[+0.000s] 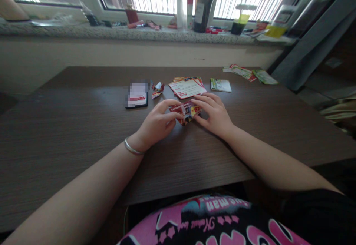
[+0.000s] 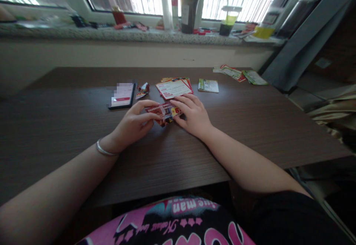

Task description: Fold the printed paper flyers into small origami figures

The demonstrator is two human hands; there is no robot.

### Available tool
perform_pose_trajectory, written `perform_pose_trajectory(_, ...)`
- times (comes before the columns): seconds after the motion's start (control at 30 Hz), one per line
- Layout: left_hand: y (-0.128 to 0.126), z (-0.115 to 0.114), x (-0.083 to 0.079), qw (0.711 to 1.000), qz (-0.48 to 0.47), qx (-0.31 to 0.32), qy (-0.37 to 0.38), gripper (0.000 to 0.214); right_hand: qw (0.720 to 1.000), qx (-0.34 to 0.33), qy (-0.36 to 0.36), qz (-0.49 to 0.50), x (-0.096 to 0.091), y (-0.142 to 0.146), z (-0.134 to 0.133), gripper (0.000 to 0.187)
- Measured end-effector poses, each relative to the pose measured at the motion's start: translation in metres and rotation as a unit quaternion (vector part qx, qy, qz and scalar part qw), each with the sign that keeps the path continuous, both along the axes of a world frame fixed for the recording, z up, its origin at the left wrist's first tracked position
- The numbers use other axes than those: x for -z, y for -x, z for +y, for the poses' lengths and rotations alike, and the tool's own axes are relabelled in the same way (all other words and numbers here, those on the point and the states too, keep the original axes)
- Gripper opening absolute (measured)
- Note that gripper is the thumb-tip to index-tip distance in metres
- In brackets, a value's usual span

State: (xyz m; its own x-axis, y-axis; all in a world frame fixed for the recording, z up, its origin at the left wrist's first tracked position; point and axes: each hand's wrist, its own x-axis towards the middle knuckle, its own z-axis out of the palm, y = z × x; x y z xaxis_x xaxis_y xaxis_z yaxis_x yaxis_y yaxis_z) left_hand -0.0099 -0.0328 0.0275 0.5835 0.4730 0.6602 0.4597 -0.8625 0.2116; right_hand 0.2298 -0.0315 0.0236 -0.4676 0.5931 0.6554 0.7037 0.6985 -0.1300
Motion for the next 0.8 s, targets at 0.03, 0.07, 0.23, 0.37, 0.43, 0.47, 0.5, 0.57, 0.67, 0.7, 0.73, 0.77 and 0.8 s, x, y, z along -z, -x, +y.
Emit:
perform_pose_trajectory(0.03, -0.0001, -0.0008, -0.0008, 1.000, 0.001, 0.008, 0.004, 0.025, 1.000, 0.000, 0.010, -0.003, 0.0009, -0.0001, 0.0008, 0.052)
perform_pose_trajectory(0.07, -0.0002, -0.0015, -0.0015, 1.000, 0.002, 0.013, 0.007, 0.026, 1.000, -0.001, 0.020, -0.005, 0.0019, -0.0003, 0.0016, 0.054)
perform_pose_trajectory(0.23, 0.0007, -0.0016, -0.0022, 1.000, -0.004, 0.002, 0.013, 0.024, 0.999, -0.002, 0.051, -0.001, 0.0054, -0.0011, 0.0048, 0.043)
perform_pose_trajectory(0.37, 0.0009, -0.0005, -0.0001, 1.000, -0.001, -0.007, 0.029, 0.018, 0.999, -0.022, 0.047, 0.015, 0.0051, -0.0007, 0.0049, 0.022)
perform_pose_trajectory(0.43, 0.0004, -0.0016, 0.0000, 0.998, -0.015, -0.020, 0.054, 0.018, 0.998, -0.039, 0.047, 0.021, 0.0043, -0.0003, 0.0041, 0.013)
perform_pose_trajectory(0.47, 0.0000, -0.0026, -0.0003, 0.997, -0.026, -0.026, 0.066, 0.019, 0.997, -0.048, 0.049, 0.021, 0.0039, -0.0002, 0.0036, 0.010)
perform_pose_trajectory(0.5, -0.0003, -0.0036, -0.0009, 0.996, -0.036, -0.031, 0.077, 0.021, 0.997, -0.055, 0.052, 0.020, 0.0034, 0.0000, 0.0032, 0.009)
perform_pose_trajectory(0.57, -0.0006, -0.0051, -0.0021, 0.994, -0.036, -0.031, 0.096, 0.025, 0.996, -0.064, 0.058, 0.017, 0.0025, -0.0001, 0.0027, 0.010)
perform_pose_trajectory(0.67, 0.0006, -0.0047, -0.0018, 0.991, 0.019, -0.021, 0.133, 0.029, 0.995, -0.075, 0.071, 0.011, 0.0016, -0.0013, 0.0032, 0.013)
perform_pose_trajectory(0.7, 0.0014, -0.0038, -0.0007, 0.989, 0.042, -0.021, 0.144, 0.032, 0.994, -0.083, 0.075, 0.006, 0.0016, -0.0020, 0.0037, 0.013)
perform_pose_trajectory(0.73, 0.0025, -0.0026, 0.0010, 0.986, 0.061, -0.024, 0.153, 0.036, 0.993, -0.091, 0.079, 0.001, 0.0017, -0.0028, 0.0042, 0.014)
perform_pose_trajectory(0.77, 0.0036, -0.0013, 0.0028, 0.984, 0.074, -0.028, 0.157, 0.040, 0.992, -0.099, 0.082, -0.005, 0.0019, -0.0035, 0.0046, 0.014)
perform_pose_trajectory(0.8, 0.0047, 0.0001, 0.0048, 0.983, 0.085, -0.029, 0.163, 0.044, 0.991, -0.105, 0.084, -0.010, 0.0024, -0.0043, 0.0051, 0.014)
